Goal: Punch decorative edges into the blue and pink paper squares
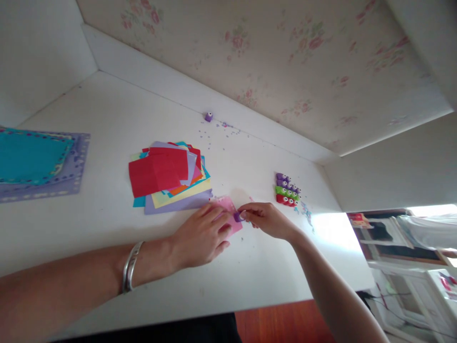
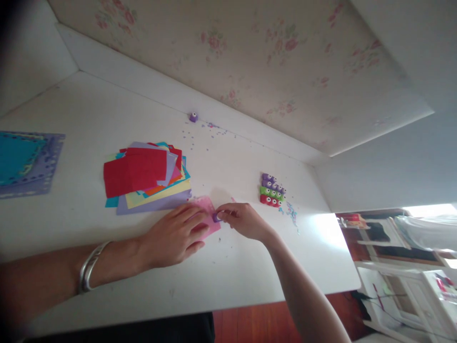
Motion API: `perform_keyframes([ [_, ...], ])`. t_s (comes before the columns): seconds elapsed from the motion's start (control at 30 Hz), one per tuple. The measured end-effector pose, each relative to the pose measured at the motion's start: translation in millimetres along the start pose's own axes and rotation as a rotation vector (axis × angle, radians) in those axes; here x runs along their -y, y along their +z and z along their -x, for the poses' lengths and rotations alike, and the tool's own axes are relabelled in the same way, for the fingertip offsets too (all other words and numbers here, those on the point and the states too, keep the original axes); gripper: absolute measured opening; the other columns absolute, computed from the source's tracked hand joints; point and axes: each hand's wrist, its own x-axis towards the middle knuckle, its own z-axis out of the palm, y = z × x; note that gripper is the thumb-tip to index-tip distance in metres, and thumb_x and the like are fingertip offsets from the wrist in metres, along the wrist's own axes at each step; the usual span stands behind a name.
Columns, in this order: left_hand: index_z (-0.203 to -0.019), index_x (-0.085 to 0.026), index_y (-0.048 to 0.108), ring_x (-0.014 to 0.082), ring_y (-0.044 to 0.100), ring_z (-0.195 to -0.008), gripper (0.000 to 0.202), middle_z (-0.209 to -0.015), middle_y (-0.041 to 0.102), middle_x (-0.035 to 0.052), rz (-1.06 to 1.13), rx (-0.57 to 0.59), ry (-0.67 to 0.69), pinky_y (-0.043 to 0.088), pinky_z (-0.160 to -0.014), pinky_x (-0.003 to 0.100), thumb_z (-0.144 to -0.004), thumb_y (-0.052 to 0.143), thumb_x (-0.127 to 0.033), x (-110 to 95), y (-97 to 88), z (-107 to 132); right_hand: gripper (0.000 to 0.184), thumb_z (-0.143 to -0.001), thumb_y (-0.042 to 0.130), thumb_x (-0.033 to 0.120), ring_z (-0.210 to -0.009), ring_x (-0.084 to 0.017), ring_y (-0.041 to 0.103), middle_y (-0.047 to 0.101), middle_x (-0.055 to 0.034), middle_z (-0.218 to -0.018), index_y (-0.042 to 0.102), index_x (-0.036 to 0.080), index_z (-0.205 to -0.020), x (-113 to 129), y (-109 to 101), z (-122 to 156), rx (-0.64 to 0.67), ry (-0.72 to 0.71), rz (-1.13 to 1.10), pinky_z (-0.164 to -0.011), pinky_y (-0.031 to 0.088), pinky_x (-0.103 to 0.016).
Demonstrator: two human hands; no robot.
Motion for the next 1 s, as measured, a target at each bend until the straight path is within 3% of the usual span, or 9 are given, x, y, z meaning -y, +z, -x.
perform_keyframes([
  [0.23,-0.119,-0.020,0.062,0.0270,0.044,-0.124,0.034,-0.124,0.059,0.0097,-0.033,-0.047,-0.018,0.020,-0.113,0.047,-0.094,0.048,-0.039,5.5,9.3,1.1,0.024,-0.091,0.054,0.039,-0.061,-0.012,0.057,0.065,0.0007,-0.071,0.072,0.024,-0.096,-4.2,-3.8,-0.1,0.043,0.035,0.024,-0.058,0.045,-0.024],
  [0.47,-0.123,-0.020,0.060,0.0269,0.042,-0.128,0.035,-0.127,0.059,0.0087,-0.030,-0.013,0.000,0.016,-0.114,0.048,-0.094,0.046,-0.035,5.7,9.3,1.8,0.026,-0.088,0.058,0.043,-0.066,-0.013,0.058,0.069,-0.0007,-0.077,0.073,0.023,-0.097,-3.3,-4.4,-0.2,0.058,0.048,0.001,-0.060,0.046,-0.025],
  [0.67,-0.123,-0.021,0.060,0.0279,0.042,-0.128,0.036,-0.129,0.058,0.0089,-0.033,-0.019,-0.009,0.017,-0.113,0.049,-0.092,0.050,-0.035,6.9,10.0,3.2,0.028,-0.085,0.061,0.044,-0.065,-0.013,0.059,0.071,-0.0011,-0.079,0.072,0.024,-0.100,-5.0,-6.1,-2.2,0.081,0.105,-0.026,-0.059,0.046,-0.025],
  [1.0,-0.121,-0.021,0.061,0.0279,0.041,-0.128,0.034,-0.128,0.058,0.0093,-0.023,-0.014,-0.008,0.016,-0.113,0.048,-0.091,0.051,-0.035,7.2,7.8,2.4,0.025,-0.086,0.061,0.043,-0.067,-0.013,0.059,0.069,-0.0009,-0.077,0.073,0.023,-0.095,-2.8,-7.3,-2.2,0.076,0.086,-0.027,-0.061,0.046,-0.024],
])
